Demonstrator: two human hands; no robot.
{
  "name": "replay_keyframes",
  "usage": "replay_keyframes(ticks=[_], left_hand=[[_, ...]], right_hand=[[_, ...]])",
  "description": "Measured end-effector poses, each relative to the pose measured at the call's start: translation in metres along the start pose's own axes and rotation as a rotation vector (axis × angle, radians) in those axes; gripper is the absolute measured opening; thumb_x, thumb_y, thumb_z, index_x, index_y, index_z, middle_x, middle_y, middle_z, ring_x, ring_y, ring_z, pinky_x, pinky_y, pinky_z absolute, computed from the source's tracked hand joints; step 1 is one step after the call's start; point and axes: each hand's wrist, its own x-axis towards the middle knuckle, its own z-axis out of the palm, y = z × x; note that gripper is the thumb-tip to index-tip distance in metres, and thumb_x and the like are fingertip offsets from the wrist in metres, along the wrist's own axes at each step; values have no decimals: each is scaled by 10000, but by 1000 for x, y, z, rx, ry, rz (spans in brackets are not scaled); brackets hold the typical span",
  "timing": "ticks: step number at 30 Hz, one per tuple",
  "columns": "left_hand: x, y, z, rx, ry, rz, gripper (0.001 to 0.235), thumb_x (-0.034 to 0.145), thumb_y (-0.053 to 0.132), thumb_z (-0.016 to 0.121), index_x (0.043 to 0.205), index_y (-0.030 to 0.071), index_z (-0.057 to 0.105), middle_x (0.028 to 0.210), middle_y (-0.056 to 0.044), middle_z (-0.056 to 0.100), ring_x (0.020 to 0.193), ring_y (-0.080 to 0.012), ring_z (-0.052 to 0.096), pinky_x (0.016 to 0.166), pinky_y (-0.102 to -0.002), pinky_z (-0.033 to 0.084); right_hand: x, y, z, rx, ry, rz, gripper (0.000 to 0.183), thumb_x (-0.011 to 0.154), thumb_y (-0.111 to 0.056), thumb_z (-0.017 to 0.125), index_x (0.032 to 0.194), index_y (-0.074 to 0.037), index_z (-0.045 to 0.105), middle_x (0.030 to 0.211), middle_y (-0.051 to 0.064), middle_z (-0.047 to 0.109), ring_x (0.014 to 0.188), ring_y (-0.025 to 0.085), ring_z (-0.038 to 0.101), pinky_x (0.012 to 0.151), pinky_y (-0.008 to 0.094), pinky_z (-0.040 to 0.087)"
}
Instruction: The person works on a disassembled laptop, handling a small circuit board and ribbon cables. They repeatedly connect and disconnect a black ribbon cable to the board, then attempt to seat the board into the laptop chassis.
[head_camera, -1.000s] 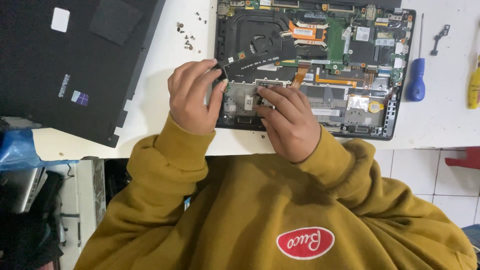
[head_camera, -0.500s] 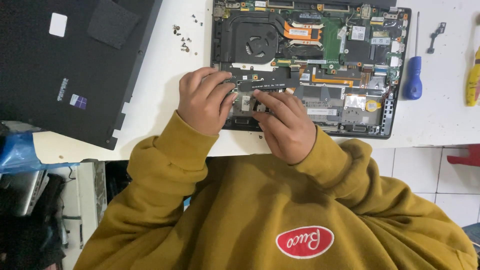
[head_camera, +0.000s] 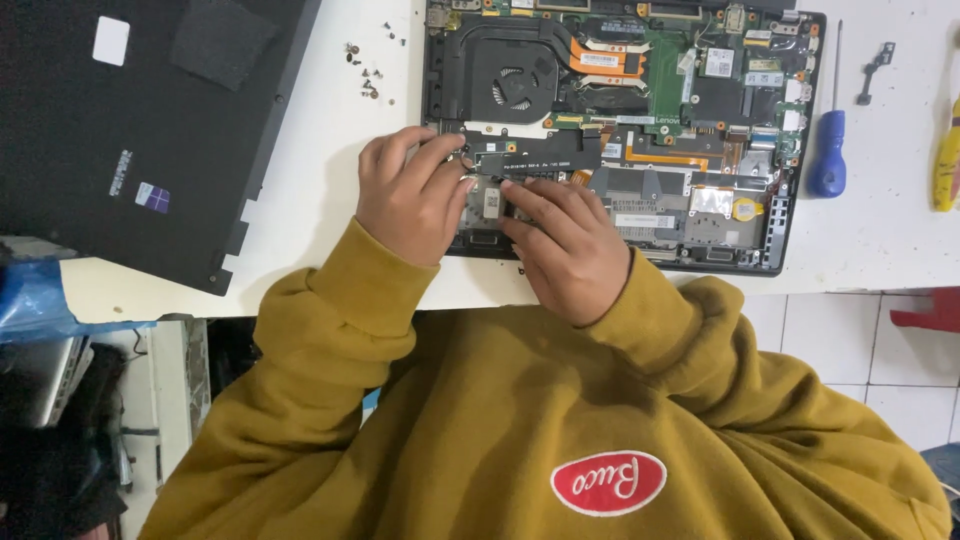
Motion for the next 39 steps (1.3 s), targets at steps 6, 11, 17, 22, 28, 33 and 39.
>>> replay_keyframes(ticks=[6,11,17,22,28,33,39], left_hand=[[5,0,-3,-6,5,1,162,1010,234,734,995,74,761,1141,-46,715,1190,-272,580,979,-540,472],[4,-5,0,-21,5,-30,128,997,192,747,1046,76,769,1155,-49,726,1213,-282,573,983,-546,477],[6,-4,-5,24,-24,-38,138,973,178,792,1074,83,786,1166,-61,743,1228,-299,579,992,-566,479],[5,-3,-5,26,-7,-68,134,954,152,793,1063,74,790,1203,-66,711,1247,-313,547,979,-569,482],[1,-7,-2,13,-1,-83,131,952,167,800,1046,76,791,1175,-55,700,1240,-302,543,989,-563,473],[1,-12,-8,-159,136,-137,163,989,40,685,1131,8,758,1260,-84,672,1205,-340,570,974,-507,492],[1,-14,-15,-189,227,-225,240,972,-84,558,1098,-31,756,1190,-126,671,1134,-354,583,1003,-518,522]], right_hand=[[-2,1,-2,18,-19,22,155,957,-55,659,1094,-42,730,1261,188,689,1166,398,657,984,560,505],[-4,1,-1,38,-2,14,182,982,-65,608,1122,-41,722,1245,180,682,1153,399,658,985,556,502],[-4,2,0,28,-2,2,173,982,-63,617,1111,-43,729,1228,177,686,1147,392,664,989,551,500],[-3,1,-1,30,-7,0,174,981,-53,617,1118,-40,724,1217,180,683,1146,393,663,993,554,496],[-1,0,-3,26,-12,2,175,980,-51,608,1110,-38,725,1207,172,687,1141,386,668,987,543,505],[13,1,-21,116,-75,-96,236,1034,-1,451,1161,42,645,1236,252,636,1101,450,633,932,529,500],[19,1,-38,166,-80,-40,161,1028,31,534,1147,76,632,1246,279,621,1110,462,631,912,529,511]])
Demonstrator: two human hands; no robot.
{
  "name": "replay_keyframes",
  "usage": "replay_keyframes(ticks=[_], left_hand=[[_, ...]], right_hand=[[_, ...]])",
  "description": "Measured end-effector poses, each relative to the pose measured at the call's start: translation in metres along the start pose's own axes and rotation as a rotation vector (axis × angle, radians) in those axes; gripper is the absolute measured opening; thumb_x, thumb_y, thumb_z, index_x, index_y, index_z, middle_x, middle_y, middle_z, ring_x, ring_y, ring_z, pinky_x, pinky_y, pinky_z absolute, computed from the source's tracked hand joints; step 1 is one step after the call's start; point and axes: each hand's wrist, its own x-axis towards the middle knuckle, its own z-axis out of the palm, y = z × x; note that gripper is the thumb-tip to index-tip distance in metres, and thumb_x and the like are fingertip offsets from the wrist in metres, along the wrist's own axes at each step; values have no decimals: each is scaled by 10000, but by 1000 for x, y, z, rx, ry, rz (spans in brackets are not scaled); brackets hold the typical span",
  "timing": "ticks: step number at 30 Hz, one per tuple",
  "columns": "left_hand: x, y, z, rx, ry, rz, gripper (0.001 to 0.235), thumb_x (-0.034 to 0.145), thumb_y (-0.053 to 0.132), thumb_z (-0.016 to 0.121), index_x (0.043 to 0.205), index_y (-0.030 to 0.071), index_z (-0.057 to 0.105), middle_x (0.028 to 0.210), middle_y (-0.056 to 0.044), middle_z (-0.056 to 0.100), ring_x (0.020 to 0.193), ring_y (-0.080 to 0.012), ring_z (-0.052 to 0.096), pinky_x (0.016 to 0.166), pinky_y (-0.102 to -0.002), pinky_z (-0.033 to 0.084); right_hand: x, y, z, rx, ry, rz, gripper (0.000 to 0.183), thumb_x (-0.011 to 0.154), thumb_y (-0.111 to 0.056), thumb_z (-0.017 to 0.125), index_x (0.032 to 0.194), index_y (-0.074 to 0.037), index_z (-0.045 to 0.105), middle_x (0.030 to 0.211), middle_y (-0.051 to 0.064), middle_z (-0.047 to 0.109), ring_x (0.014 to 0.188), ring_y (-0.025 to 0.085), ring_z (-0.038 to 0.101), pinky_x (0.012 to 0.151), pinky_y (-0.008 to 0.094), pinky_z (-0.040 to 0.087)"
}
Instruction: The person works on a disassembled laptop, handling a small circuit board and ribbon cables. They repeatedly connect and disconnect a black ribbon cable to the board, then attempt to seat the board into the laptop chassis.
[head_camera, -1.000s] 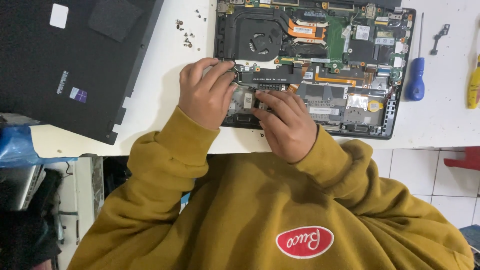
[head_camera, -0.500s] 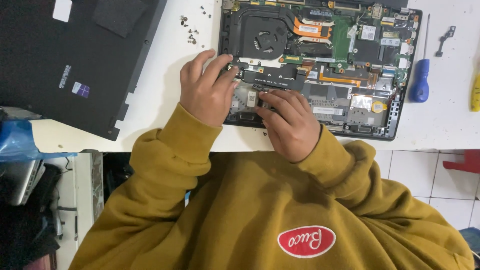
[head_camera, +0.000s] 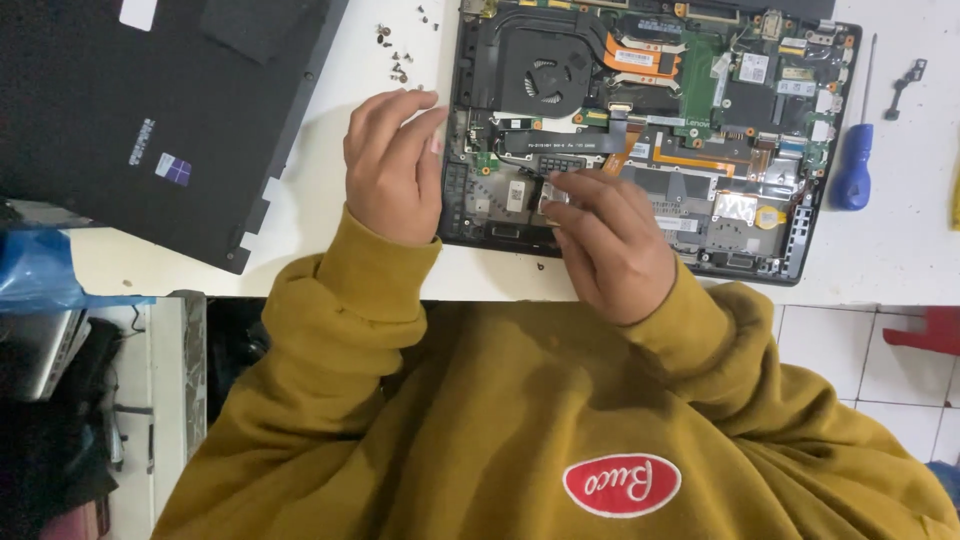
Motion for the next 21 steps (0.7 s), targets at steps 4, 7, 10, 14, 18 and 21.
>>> replay_keyframes(ticks=[4,7,10,14,18,21], left_hand=[[-7,-6,8,12,-32,-6,294,911,-155,587,1085,11,755,1208,-103,659,1151,-354,566,983,-519,505],[-11,-6,10,37,-80,2,308,903,-129,609,1088,52,777,1240,-87,642,1182,-355,556,909,-530,525],[-12,-7,13,40,-49,30,315,832,-167,629,993,45,798,1218,-91,646,1170,-355,562,898,-527,535],[-17,-10,16,67,-62,25,352,744,-172,608,906,76,799,1231,-72,637,1193,-366,548,868,-558,554],[-17,-9,15,86,-102,22,352,720,-146,623,899,101,799,1241,-61,641,1206,-373,540,879,-570,550],[-17,-6,12,108,-125,4,342,733,-145,631,901,107,789,1243,-54,637,1224,-361,533,903,-584,536]], right_hand=[[15,0,-20,-50,-3,44,160,1034,55,547,1167,88,629,1268,289,611,1139,486,630,996,562,508],[21,15,-18,-209,-96,37,203,1029,2,580,1206,83,639,1243,264,641,1114,456,609,1038,569,513],[17,35,-3,-500,-173,60,297,961,-102,713,1247,-22,714,1278,121,696,1130,347,610,924,492,553],[16,52,11,-620,-202,50,355,866,-182,830,1201,-118,731,1186,30,702,1029,294,611,750,447,530],[18,58,17,-668,-211,43,306,877,-280,861,1130,-152,743,1061,16,641,888,274,561,679,419,489],[19,61,17,-612,-244,66,286,892,-244,846,1126,-116,742,1027,43,613,916,303,548,697,452,488]])
